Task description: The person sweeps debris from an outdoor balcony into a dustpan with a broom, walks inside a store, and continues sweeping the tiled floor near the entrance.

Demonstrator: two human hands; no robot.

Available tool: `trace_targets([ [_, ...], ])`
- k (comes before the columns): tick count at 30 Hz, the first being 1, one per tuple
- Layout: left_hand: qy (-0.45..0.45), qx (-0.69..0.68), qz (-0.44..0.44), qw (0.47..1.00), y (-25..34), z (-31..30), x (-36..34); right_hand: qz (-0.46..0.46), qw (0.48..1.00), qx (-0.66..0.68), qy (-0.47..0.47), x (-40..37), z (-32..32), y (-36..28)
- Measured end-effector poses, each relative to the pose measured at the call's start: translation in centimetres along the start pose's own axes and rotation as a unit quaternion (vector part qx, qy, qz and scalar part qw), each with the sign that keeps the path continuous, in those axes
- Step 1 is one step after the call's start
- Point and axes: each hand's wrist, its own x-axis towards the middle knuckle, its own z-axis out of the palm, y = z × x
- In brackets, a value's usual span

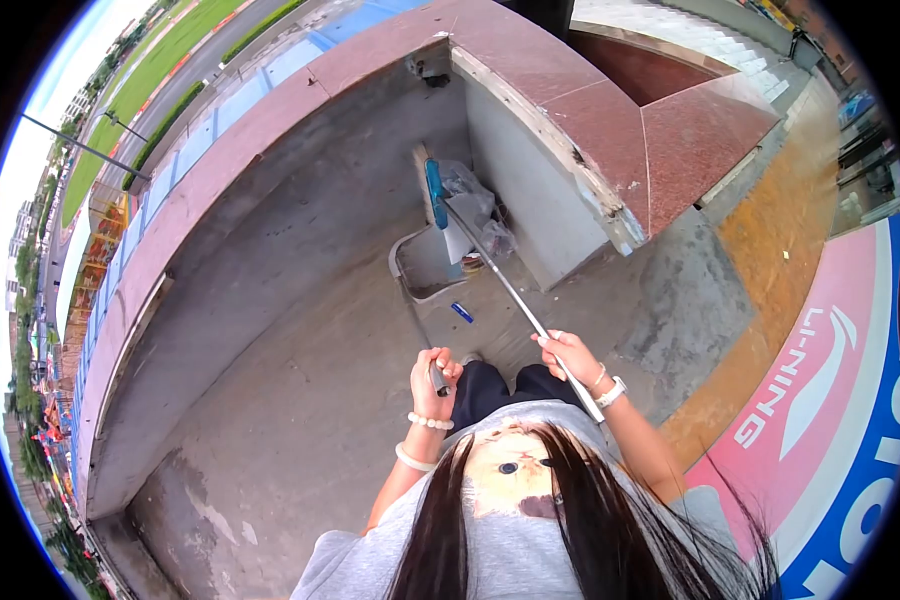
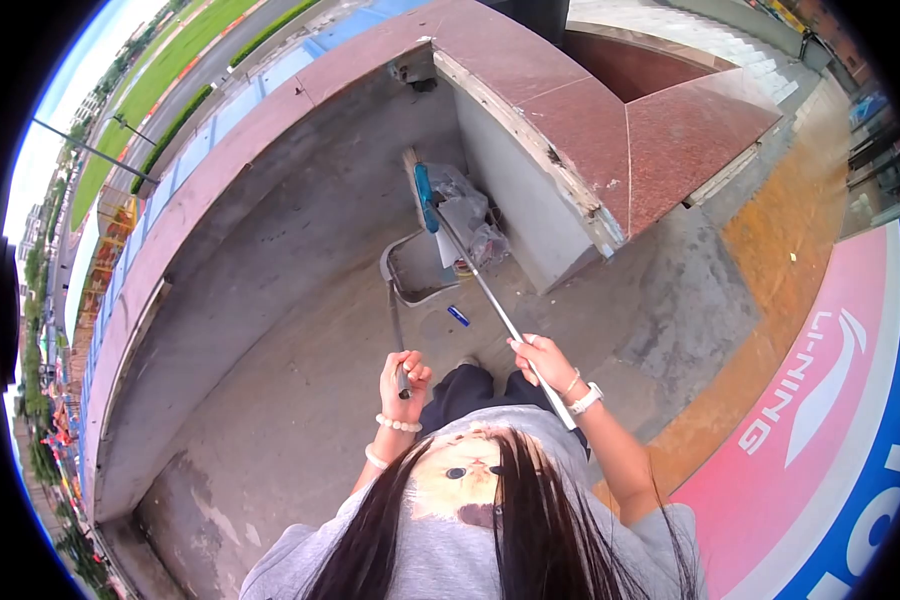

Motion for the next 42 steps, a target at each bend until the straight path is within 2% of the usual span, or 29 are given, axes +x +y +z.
trace_targets([
  [4, -0.017, -0.032, 0.024, 0.999, 1.7, -0.7, -0.9, -0.002, 0.996, -0.07, 0.048, 2.1, 2.4, 0.8],
  [8, 0.007, -0.061, 0.042, 0.997, 2.8, -2.6, -2.4, -0.008, 0.98, -0.176, 0.09, 4.5, 1.4, 2.0],
  [10, 0.04, -0.06, 0.061, 0.996, 3.0, -3.3, -3.0, 0.004, 0.979, -0.177, 0.097, 7.4, 0.0, 2.9],
  [13, 0.042, -0.046, 0.07, 0.996, 3.7, -4.4, -3.2, 0.0, 0.975, -0.172, 0.143, 13.1, -2.6, 4.7],
  [15, 0.044, -0.038, 0.077, 0.995, 4.4, -5.2, -3.2, 0.084, 0.971, -0.193, 0.115, 16.6, -4.5, 5.8],
  [16, 0.047, -0.045, 0.072, 0.995, 4.7, -5.7, -3.2, 0.075, 0.971, -0.193, 0.116, 17.5, -4.5, 6.0],
  [18, 0.06, -0.049, 0.063, 0.995, 5.2, -6.1, -3.1, 0.138, 0.956, -0.223, 0.128, 17.8, -4.7, 6.8],
  [20, 0.074, -0.045, 0.052, 0.995, 5.5, -6.6, -2.8, 0.093, 0.948, -0.241, 0.184, 18.1, -4.8, 8.4],
  [22, 0.067, -0.042, 0.04, 0.996, 5.4, -7.0, -2.1, 0.051, 0.961, -0.201, 0.182, 16.3, -3.6, 7.4],
  [24, 0.076, -0.036, 0.009, 0.996, 5.4, -7.2, -1.4, 0.009, 0.959, -0.232, 0.162, 13.6, -1.8, 5.2],
  [26, 0.102, -0.03, -0.018, 0.994, 5.3, -7.5, -0.2, 0.015, 0.957, -0.267, 0.115, 9.8, -0.3, 3.5],
  [28, 0.097, -0.008, -0.03, 0.995, 4.8, -7.9, 0.9, -0.01, 0.955, -0.273, 0.113, 5.3, 0.7, 2.9],
  [32, 0.078, 0.001, -0.113, 0.991, 3.6, -7.7, 2.4, -0.026, 0.979, -0.19, 0.074, -3.8, 1.3, 1.9],
  [36, 0.066, 0.009, -0.171, 0.983, 0.4, -5.7, 3.2, -0.004, 0.996, -0.068, 0.06, -11.9, 0.9, 1.3],
  [40, 0.049, -0.013, -0.244, 0.968, -3.9, -2.9, 3.8, 0.023, 0.994, -0.082, 0.063, -18.5, -2.2, 2.9],
  [42, 0.054, 0.005, -0.253, 0.966, -7.1, -1.3, 3.9, 0.047, 0.991, -0.096, 0.075, -21.3, -4.6, 4.0],
])
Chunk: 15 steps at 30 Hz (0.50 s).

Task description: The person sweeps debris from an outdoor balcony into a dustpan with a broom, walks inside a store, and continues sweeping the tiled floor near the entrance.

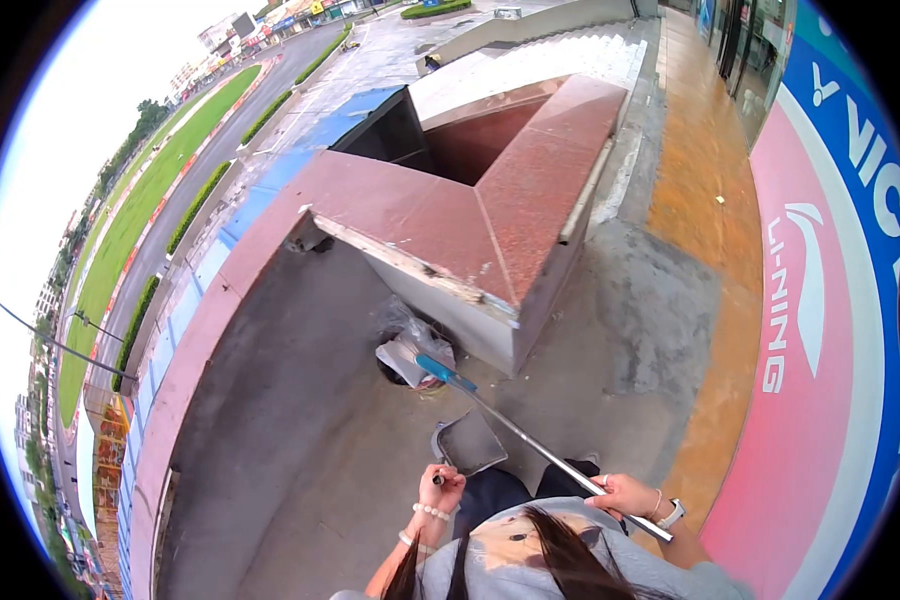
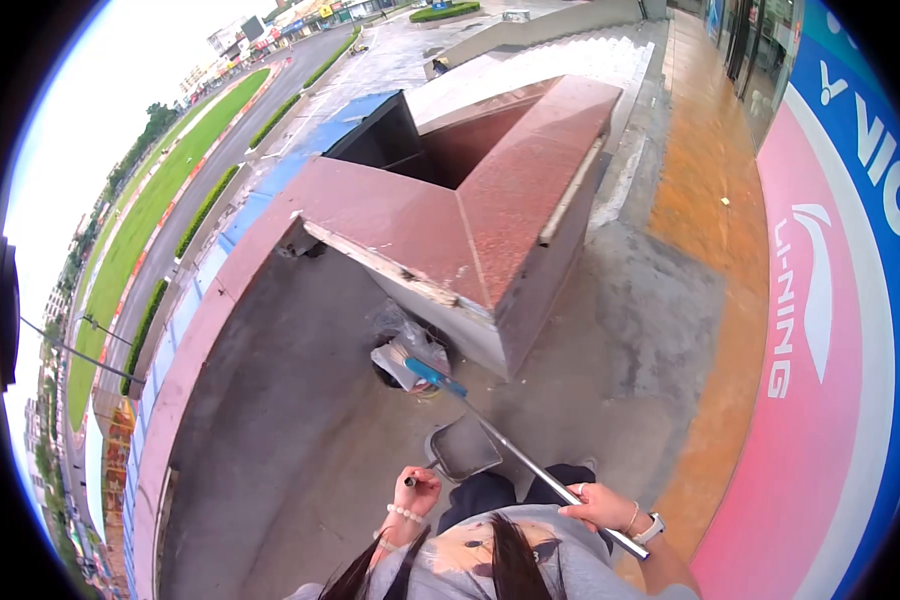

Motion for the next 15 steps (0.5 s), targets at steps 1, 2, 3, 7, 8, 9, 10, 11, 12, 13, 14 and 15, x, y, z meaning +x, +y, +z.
trace_targets([
  [1, 0.006, 0.009, -0.01, 1.0, -1.5, 0.5, 0.8, 0.011, 1.0, -0.004, 0.016, -1.3, -1.4, 1.0],
  [2, 0.01, 0.019, -0.022, 1.0, -3.2, 1.2, 1.8, 0.023, 0.999, -0.008, 0.034, -2.7, -2.9, 2.0],
  [3, 0.02, 0.014, -0.028, 0.999, -5.1, 2.2, 2.5, 0.015, 0.998, -0.003, 0.054, -3.9, -4.4, 3.4],
  [7, -0.013, 0.031, -0.049, 0.998, -11.3, 5.8, 5.3, 0.059, 0.985, -0.016, 0.163, -8.0, -9.1, 9.1],
  [8, 0.002, 0.02, -0.061, 0.998, -14.2, 7.0, 6.8, 0.064, 0.982, 0.002, 0.178, -9.4, -11.6, 11.5],
  [9, -0.005, 0.025, -0.062, 0.998, -15.2, 8.1, 7.7, 0.084, 0.975, -0.003, 0.206, -9.6, -12.5, 12.9],
  [10, -0.013, 0.021, -0.075, 0.997, -16.1, 9.3, 8.7, 0.105, 0.967, -0.008, 0.233, -9.7, -13.2, 14.3],
  [11, -0.014, 0.025, -0.076, 0.997, -19.0, 10.8, 9.8, 0.102, 0.959, 0.003, 0.265, -10.6, -15.4, 16.5],
  [12, -0.015, 0.026, -0.075, 0.997, -20.3, 12.0, 10.3, 0.107, 0.957, 0.011, 0.271, -10.7, -16.0, 17.9],
  [13, -0.032, 0.013, -0.093, 0.995, -21.3, 13.4, 10.7, 0.131, 0.935, 0.026, 0.329, -10.6, -16.3, 18.6],
  [14, -0.039, 0.02, -0.087, 0.995, -24.0, 15.3, 11.0, 0.155, 0.91, 0.038, 0.383, -11.6, -18.0, 19.5],
  [15, -0.035, 0.017, -0.09, 0.995, -24.9, 16.6, 11.7, 0.163, 0.894, 0.07, 0.411, -11.9, -18.6, 19.2],
])
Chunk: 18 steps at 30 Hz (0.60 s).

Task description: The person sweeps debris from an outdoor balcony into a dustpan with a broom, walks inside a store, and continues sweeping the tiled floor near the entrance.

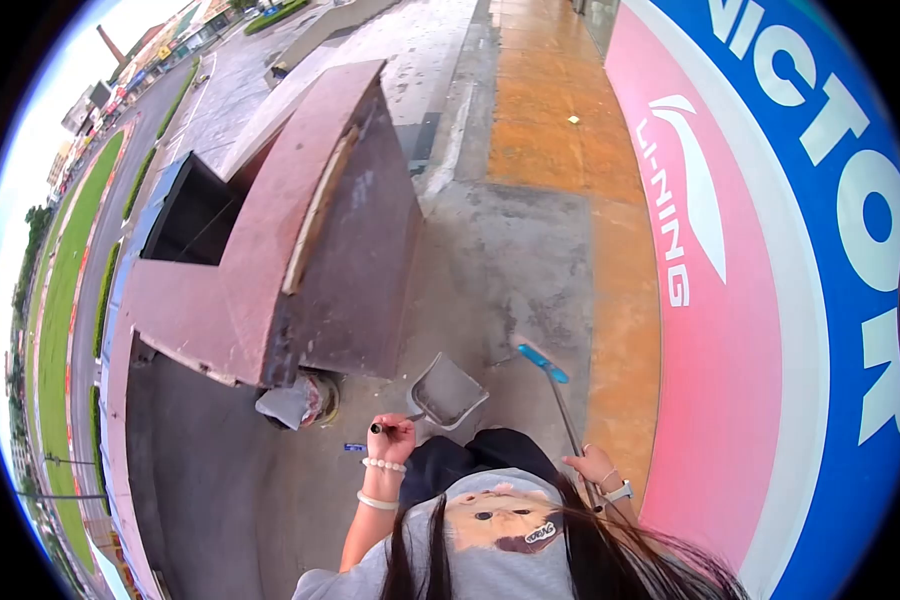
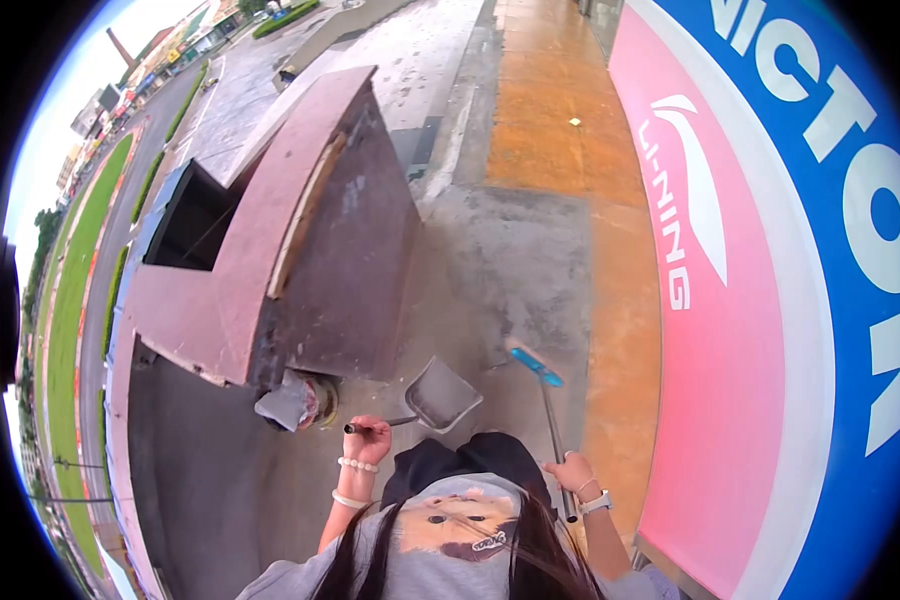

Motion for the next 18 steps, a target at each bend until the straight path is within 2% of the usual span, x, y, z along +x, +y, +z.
trace_targets([
  [1, 0.004, -0.003, -0.003, 1.0, -0.5, 1.0, 0.9, 0.003, 1.0, 0.006, 0.004, 0.7, -0.6, 0.4],
  [2, 0.007, -0.001, -0.01, 1.0, -2.7, 2.3, 2.6, 0.017, 0.998, 0.031, 0.047, 1.9, -3.1, 1.3],
  [4, -0.044, -0.039, -0.072, 0.996, -3.6, 4.2, 4.7, 0.046, 0.988, 0.09, 0.116, 2.3, -4.7, 0.5],
  [7, -0.055, -0.088, -0.144, 0.984, -6.7, 8.2, 7.8, 0.064, 0.971, 0.168, 0.16, 4.5, -8.5, 0.8],
  [8, -0.055, -0.086, -0.152, 0.983, -7.8, 9.8, 9.5, 0.044, 0.956, 0.237, 0.168, 5.2, -10.1, 0.3],
  [9, -0.044, -0.07, -0.18, 0.98, -8.5, 10.7, 10.8, 0.046, 0.954, 0.24, 0.173, 6.2, -10.8, 0.4],
  [11, -0.037, -0.054, -0.219, 0.974, -10.6, 13.9, 14.1, 0.031, 0.916, 0.368, 0.16, 8.8, -13.2, 0.6],
  [12, -0.041, -0.033, -0.235, 0.971, -11.5, 15.1, 15.6, 0.031, 0.913, 0.37, 0.17, 9.8, -14.1, 0.9],
  [14, -0.044, 0.01, -0.257, 0.965, -12.8, 17.7, 19.4, 0.052, 0.833, 0.545, 0.077, 12.4, -15.6, 0.4],
  [15, -0.042, 0.015, -0.266, 0.963, -13.2, 19.1, 21.5, 0.053, 0.829, 0.551, 0.085, 13.4, -16.4, -0.6],
  [17, -0.05, 0.057, -0.276, 0.958, -14.2, 22.6, 25.8, 0.084, 0.777, 0.621, 0.059, 15.5, -19.0, -3.0],
  [18, -0.035, 0.025, -0.31, 0.95, -14.4, 24.3, 27.8, 0.089, 0.776, 0.621, 0.067, 16.3, -19.8, -3.5],
])
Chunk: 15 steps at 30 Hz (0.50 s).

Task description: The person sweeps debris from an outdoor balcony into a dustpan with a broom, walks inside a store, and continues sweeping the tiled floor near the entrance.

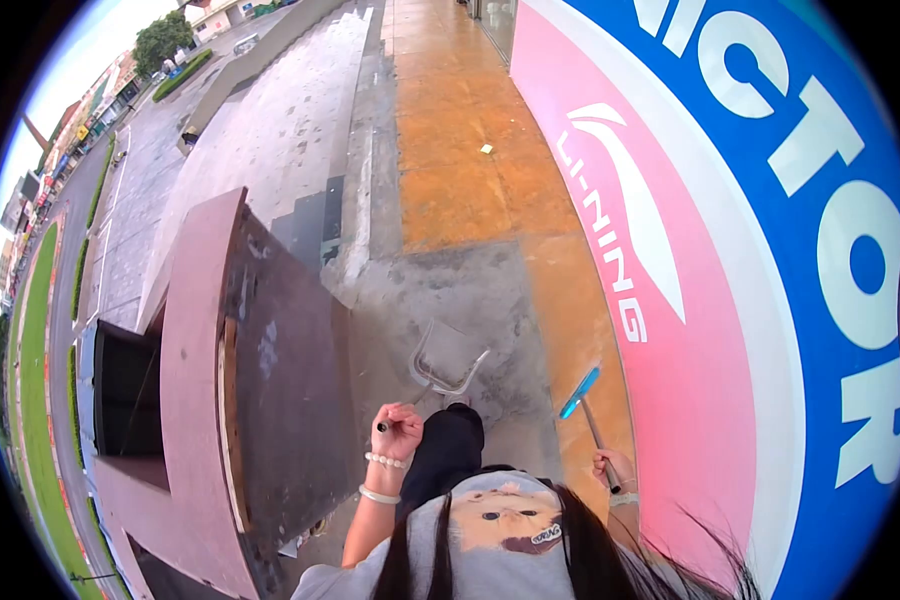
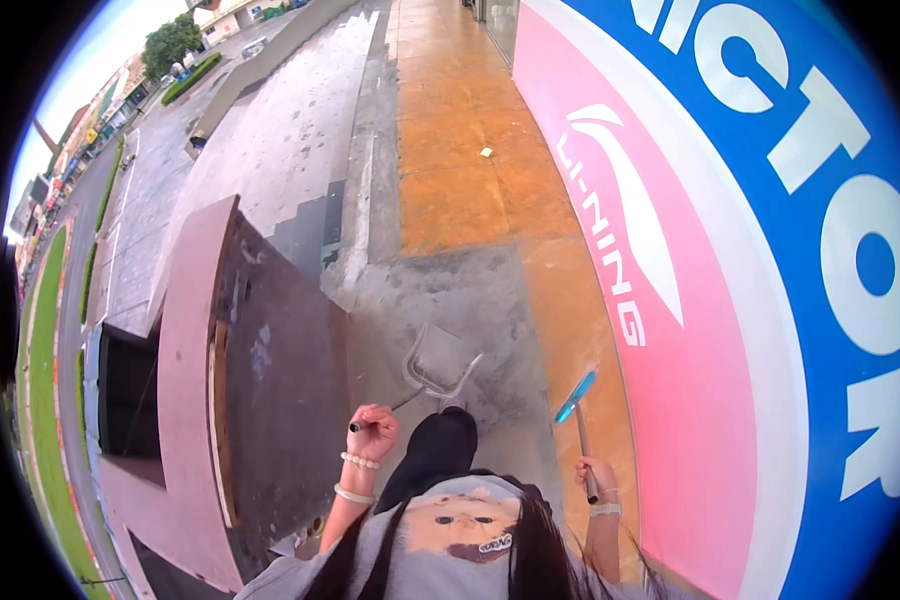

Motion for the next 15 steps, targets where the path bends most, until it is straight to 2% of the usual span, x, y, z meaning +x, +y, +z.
trace_targets([
  [1, -0.042, 0.037, -0.066, 0.996, 0.7, 2.4, 1.6, 0.033, 0.999, 0.014, -0.027, 1.9, 0.9, -1.4],
  [2, -0.009, 0.041, -0.033, 0.999, 1.5, 4.0, 3.2, 0.067, 0.996, 0.027, -0.054, 3.3, 1.9, -3.1],
  [3, 0.023, 0.044, 0.002, 0.999, 2.2, 5.3, 4.7, 0.061, 0.996, 0.026, -0.054, 4.5, 2.9, -4.5],
  [7, 0.039, 0.081, 0.011, 0.996, 4.3, 10.3, 10.6, 0.097, 0.993, 0.056, -0.044, 7.8, 6.1, -8.2],
  [10, 0.044, 0.084, -0.001, 0.995, 5.3, 13.9, 15.6, 0.054, 0.996, 0.066, -0.011, 9.7, 8.5, -11.2],
  [14, 0.063, 0.092, 0.02, 0.994, 7.2, 18.7, 23.6, 0.059, 0.997, 0.058, -0.001, 15.1, 11.5, -17.2],
  [15, 0.058, 0.089, 0.037, 0.994, 7.8, 20.0, 25.5, 0.071, 0.993, 0.092, -0.012, 17.2, 12.0, -19.1],
])
